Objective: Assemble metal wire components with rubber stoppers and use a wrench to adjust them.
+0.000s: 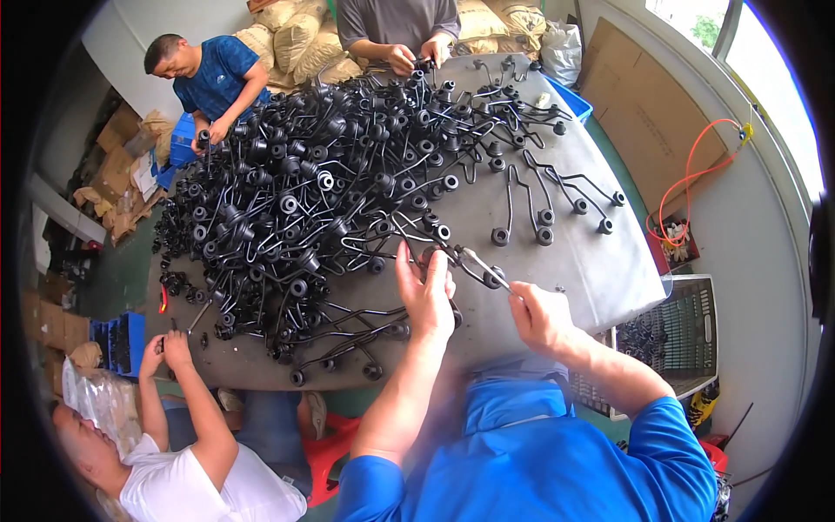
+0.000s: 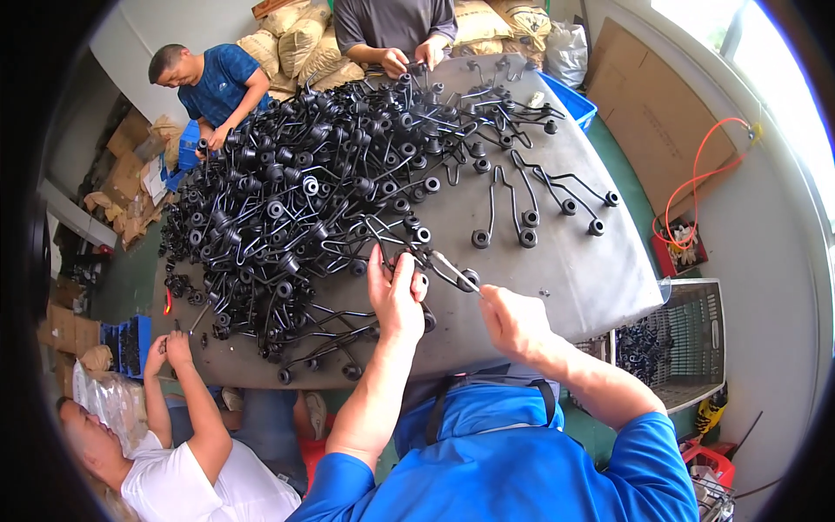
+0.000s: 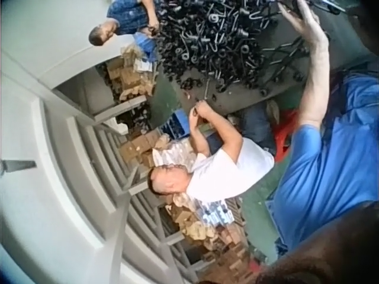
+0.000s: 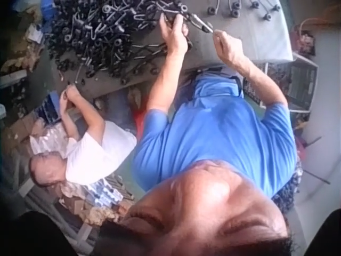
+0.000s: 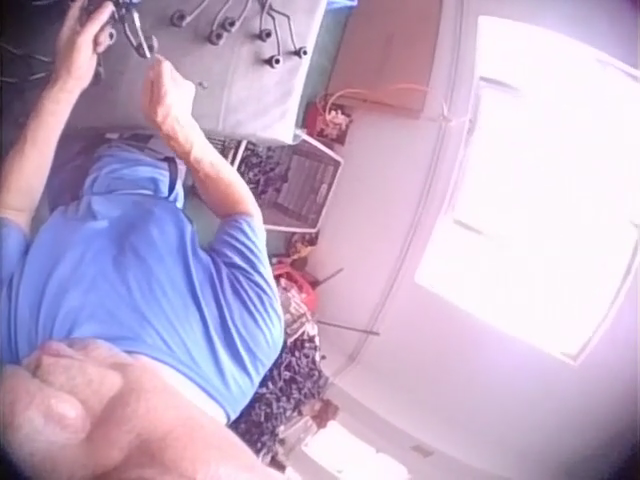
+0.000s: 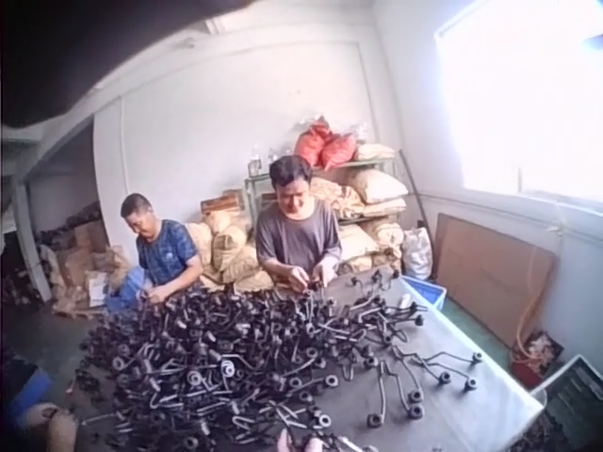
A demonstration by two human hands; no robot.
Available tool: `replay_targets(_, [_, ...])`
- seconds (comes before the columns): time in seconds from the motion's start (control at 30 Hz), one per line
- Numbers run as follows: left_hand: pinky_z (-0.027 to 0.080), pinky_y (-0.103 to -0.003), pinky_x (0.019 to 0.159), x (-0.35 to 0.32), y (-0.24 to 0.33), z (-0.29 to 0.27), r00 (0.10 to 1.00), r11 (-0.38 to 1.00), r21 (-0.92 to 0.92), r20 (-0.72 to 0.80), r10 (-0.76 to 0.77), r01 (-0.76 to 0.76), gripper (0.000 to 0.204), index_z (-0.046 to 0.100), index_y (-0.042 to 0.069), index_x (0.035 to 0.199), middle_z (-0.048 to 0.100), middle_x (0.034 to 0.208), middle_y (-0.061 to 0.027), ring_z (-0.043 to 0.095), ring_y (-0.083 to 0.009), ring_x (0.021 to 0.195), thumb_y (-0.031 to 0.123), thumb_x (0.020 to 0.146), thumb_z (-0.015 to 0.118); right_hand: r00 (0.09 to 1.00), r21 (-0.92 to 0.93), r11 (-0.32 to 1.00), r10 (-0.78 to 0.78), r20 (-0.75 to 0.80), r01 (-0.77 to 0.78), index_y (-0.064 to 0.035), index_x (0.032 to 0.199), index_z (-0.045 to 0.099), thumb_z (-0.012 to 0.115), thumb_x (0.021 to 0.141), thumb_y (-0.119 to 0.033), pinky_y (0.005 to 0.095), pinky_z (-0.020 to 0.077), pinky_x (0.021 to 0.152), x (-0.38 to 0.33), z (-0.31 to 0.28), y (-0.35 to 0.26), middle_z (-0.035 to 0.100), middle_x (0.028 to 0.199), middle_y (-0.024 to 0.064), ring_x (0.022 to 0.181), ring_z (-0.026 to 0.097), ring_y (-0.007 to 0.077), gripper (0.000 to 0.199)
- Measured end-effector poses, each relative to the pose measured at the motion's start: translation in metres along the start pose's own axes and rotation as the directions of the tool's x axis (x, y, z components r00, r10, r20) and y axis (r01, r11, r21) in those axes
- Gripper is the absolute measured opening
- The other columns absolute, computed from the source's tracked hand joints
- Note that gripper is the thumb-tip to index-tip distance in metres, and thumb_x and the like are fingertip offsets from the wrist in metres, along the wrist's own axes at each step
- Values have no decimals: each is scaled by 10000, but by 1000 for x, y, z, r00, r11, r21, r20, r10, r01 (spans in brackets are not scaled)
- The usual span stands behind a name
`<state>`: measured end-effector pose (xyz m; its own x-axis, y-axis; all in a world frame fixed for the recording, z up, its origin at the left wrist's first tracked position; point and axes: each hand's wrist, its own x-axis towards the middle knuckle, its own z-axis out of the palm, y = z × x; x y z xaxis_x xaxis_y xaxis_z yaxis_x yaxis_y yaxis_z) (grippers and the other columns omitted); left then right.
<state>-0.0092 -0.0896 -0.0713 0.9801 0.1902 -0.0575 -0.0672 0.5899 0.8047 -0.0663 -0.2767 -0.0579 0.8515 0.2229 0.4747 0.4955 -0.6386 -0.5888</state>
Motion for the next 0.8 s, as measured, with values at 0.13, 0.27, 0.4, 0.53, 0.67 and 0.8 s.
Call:
replay_targets(0.13, [437,-213,533,-11,-5,11,997,990,122,-27,76,-72,713,188,46,1485,550,1050,-66,527,-79,706,67,929,633,1000,-8,1000,4,-21,-4,-5,1060,596,629,869,-68,410,525,576,1,5,-7,645,785,165,674,653,353,204])
replay_targets(0.27, [524,-269,722,-13,-5,12,837,726,418,306,454,-547,709,162,-39,1470,552,1055,-114,597,-145,816,4,921,609,999,14,999,-37,7,37,-12,1036,615,645,851,-50,386,518,546,19,-28,-18,638,746,150,633,656,320,191])
replay_targets(0.4, [517,-260,716,-37,28,17,846,829,474,534,-4,-296,883,138,-4,1505,581,981,-77,597,-127,832,20,847,727,986,102,994,50,-158,-34,-19,925,662,621,898,-88,327,470,515,56,-68,-22,605,670,121,560,612,217,84])
replay_targets(0.53, [505,-270,806,-73,50,40,651,930,365,716,-252,-41,952,189,8,1514,621,1057,-117,606,-122,858,3,776,791,919,391,836,385,83,-386,-3,928,652,547,966,-150,308,443,541,73,-48,21,597,665,61,583,543,138,185])
replay_targets(0.67, [500,-259,814,-59,72,51,788,937,283,615,-12,-207,879,231,-8,1500,612,1044,-109,595,-120,895,50,808,769,757,558,511,448,476,-654,-49,869,587,468,1030,-296,259,427,556,8,2,35,545,697,-16,624,515,78,318])
replay_targets(0.8, [521,-266,814,-46,60,39,789,856,337,602,124,-392,807,223,-20,1491,583,1076,-113,596,-123,891,-19,846,707,671,481,467,507,541,-742,-58,848,573,392,1052,-356,255,403,574,5,4,24,509,659,-17,619,470,70,404])
